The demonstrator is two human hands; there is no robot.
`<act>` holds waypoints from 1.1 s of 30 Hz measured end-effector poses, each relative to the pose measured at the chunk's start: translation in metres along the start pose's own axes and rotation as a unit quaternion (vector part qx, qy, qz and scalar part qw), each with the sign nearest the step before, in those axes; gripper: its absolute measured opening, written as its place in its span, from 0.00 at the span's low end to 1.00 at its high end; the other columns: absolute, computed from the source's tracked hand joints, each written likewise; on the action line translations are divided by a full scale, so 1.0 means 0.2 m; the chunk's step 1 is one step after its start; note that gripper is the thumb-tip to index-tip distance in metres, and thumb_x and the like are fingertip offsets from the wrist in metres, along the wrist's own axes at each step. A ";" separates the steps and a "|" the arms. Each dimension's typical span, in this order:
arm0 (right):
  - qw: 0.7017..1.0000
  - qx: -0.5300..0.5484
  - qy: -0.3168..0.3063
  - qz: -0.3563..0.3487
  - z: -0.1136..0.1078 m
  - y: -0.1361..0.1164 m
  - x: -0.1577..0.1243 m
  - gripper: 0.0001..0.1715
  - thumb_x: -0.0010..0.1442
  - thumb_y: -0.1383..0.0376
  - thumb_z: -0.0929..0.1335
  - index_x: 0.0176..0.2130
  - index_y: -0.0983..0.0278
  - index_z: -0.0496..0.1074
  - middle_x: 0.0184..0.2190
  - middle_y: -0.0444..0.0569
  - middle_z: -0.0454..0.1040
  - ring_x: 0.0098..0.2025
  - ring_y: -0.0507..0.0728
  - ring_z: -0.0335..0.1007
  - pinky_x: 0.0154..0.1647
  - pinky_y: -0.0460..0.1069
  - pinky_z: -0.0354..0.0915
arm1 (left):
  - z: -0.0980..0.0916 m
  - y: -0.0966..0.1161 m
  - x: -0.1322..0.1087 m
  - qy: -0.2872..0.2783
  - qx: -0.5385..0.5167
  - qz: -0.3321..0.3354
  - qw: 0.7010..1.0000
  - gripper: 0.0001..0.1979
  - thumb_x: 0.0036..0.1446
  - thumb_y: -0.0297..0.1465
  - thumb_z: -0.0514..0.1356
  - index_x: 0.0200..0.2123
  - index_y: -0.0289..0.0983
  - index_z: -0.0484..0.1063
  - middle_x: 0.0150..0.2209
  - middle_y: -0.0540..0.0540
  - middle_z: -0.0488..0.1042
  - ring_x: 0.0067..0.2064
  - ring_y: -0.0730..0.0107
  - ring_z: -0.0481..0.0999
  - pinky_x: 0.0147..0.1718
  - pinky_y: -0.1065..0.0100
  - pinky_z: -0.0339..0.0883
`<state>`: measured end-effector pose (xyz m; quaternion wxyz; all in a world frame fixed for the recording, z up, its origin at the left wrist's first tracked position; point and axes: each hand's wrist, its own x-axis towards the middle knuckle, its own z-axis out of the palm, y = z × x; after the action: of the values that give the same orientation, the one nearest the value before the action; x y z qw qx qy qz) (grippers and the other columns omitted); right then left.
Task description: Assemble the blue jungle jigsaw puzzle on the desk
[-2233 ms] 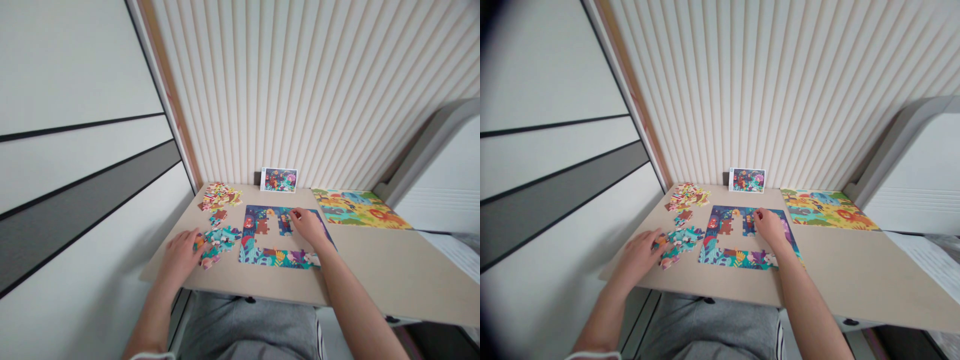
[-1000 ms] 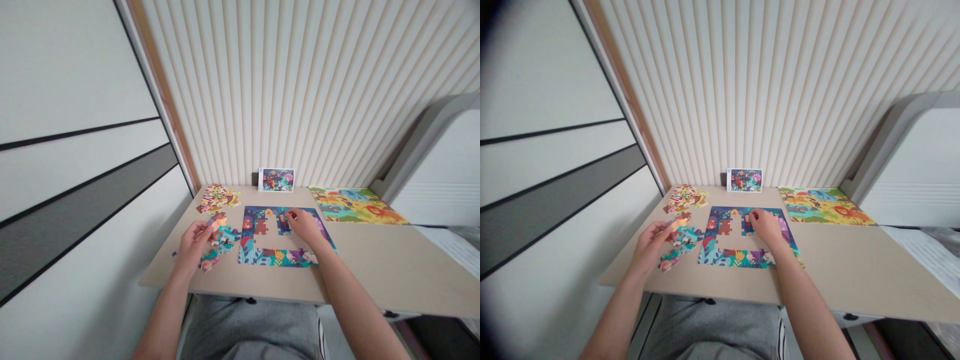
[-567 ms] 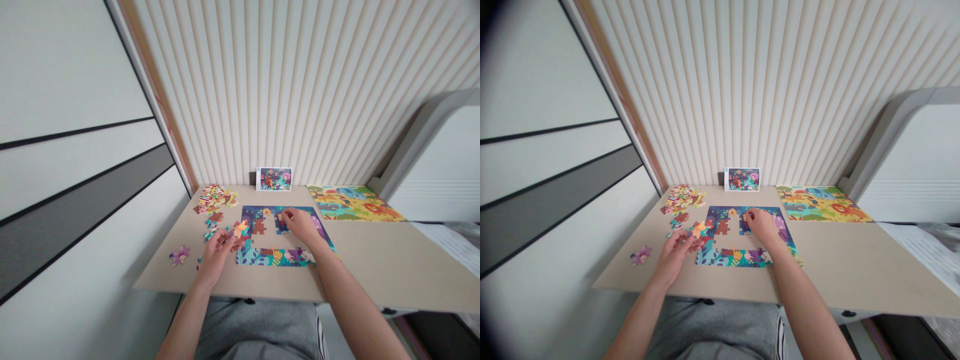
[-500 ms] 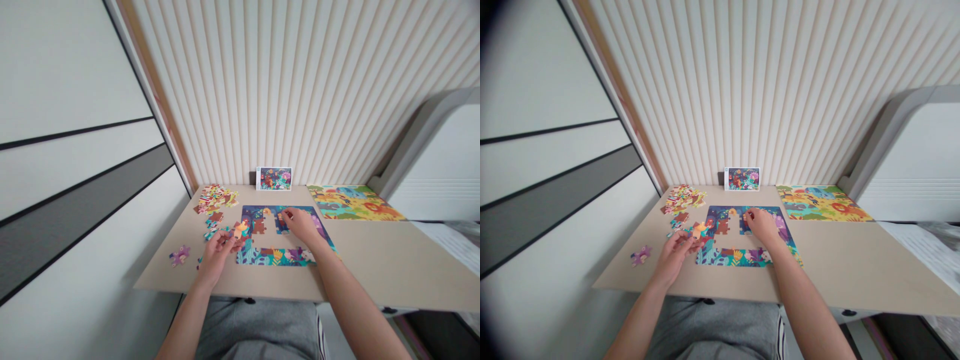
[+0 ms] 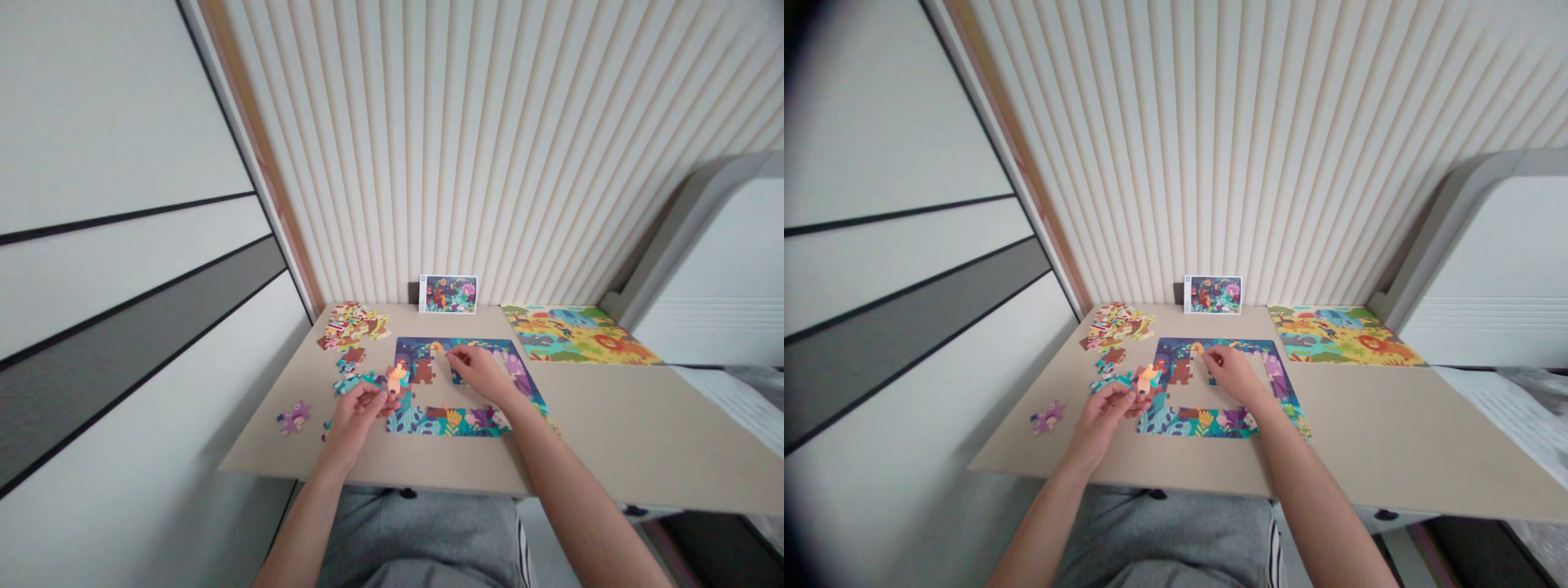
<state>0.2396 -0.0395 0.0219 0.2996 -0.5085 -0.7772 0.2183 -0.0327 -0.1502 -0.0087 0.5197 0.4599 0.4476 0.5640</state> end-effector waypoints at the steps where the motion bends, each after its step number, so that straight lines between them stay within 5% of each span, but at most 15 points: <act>1: 0.999 0.038 -0.023 -0.018 0.01 -0.02 -0.01 0.17 0.68 0.57 0.63 0.40 0.62 0.79 0.31 0.47 0.79 0.31 0.55 0.71 0.32 0.47 0.60 | 0.00 0.00 0.00 -0.004 0.004 -0.001 1.000 0.17 0.57 0.44 0.67 0.38 0.37 0.72 0.39 0.42 0.83 0.42 0.55 0.84 0.44 0.57 0.77; 7: 0.952 0.231 -0.179 -0.094 0.06 -0.19 -0.08 0.22 0.68 0.50 0.65 0.43 0.64 0.79 0.37 0.47 0.77 0.34 0.53 0.67 0.36 0.47 0.62 | 0.02 0.02 -0.01 -0.030 0.033 0.002 0.999 0.15 0.58 0.44 0.67 0.36 0.38 0.72 0.40 0.44 0.82 0.40 0.57 0.84 0.41 0.58 0.78; 11: 0.924 0.286 -0.247 -0.064 0.11 -0.22 -0.11 0.26 0.65 0.45 0.66 0.40 0.65 0.77 0.27 0.43 0.70 0.27 0.51 0.60 0.30 0.46 0.59 | 0.02 0.02 -0.02 -0.056 0.060 0.009 0.997 0.13 0.60 0.43 0.65 0.36 0.39 0.73 0.39 0.46 0.82 0.41 0.58 0.84 0.43 0.58 0.78; 16: 0.955 0.241 -0.165 -0.046 0.09 -0.17 -0.07 0.26 0.66 0.46 0.65 0.32 0.65 0.75 0.25 0.43 0.68 0.27 0.51 0.61 0.30 0.46 0.58 | 0.02 0.01 -0.04 -0.046 0.169 0.076 0.982 0.10 0.65 0.40 0.60 0.42 0.40 0.72 0.43 0.45 0.81 0.45 0.60 0.82 0.48 0.58 0.75; 22: 0.989 0.142 -0.044 0.012 -0.03 -0.02 0.01 0.22 0.65 0.50 0.64 0.30 0.64 0.74 0.23 0.43 0.69 0.25 0.52 0.62 0.28 0.47 0.56 | 0.05 0.01 -0.07 -0.043 0.391 0.217 0.893 0.08 0.68 0.33 0.55 0.45 0.42 0.73 0.46 0.45 0.78 0.51 0.61 0.77 0.52 0.59 0.70; 27: 0.995 0.073 -0.063 0.007 -0.06 0.08 0.03 0.22 0.63 0.54 0.64 0.23 0.64 0.70 0.19 0.42 0.64 0.24 0.52 0.57 0.27 0.47 0.52 | 0.05 0.00 -0.08 -0.051 0.412 0.234 0.879 0.09 0.68 0.30 0.54 0.47 0.43 0.73 0.50 0.44 0.76 0.55 0.60 0.74 0.56 0.57 0.68; 33: 0.991 0.047 -0.128 -0.007 -0.04 0.11 0.02 0.19 0.62 0.57 0.64 0.26 0.64 0.75 0.22 0.43 0.71 0.25 0.52 0.61 0.28 0.46 0.54 | 0.05 0.01 -0.08 -0.066 0.433 0.216 0.872 0.09 0.68 0.30 0.55 0.47 0.43 0.73 0.50 0.45 0.76 0.57 0.60 0.73 0.58 0.56 0.67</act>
<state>0.2586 -0.0258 0.0140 0.2230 -0.4567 -0.8013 0.3156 -0.0219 -0.1661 -0.0065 0.1619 0.7606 0.5008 0.3800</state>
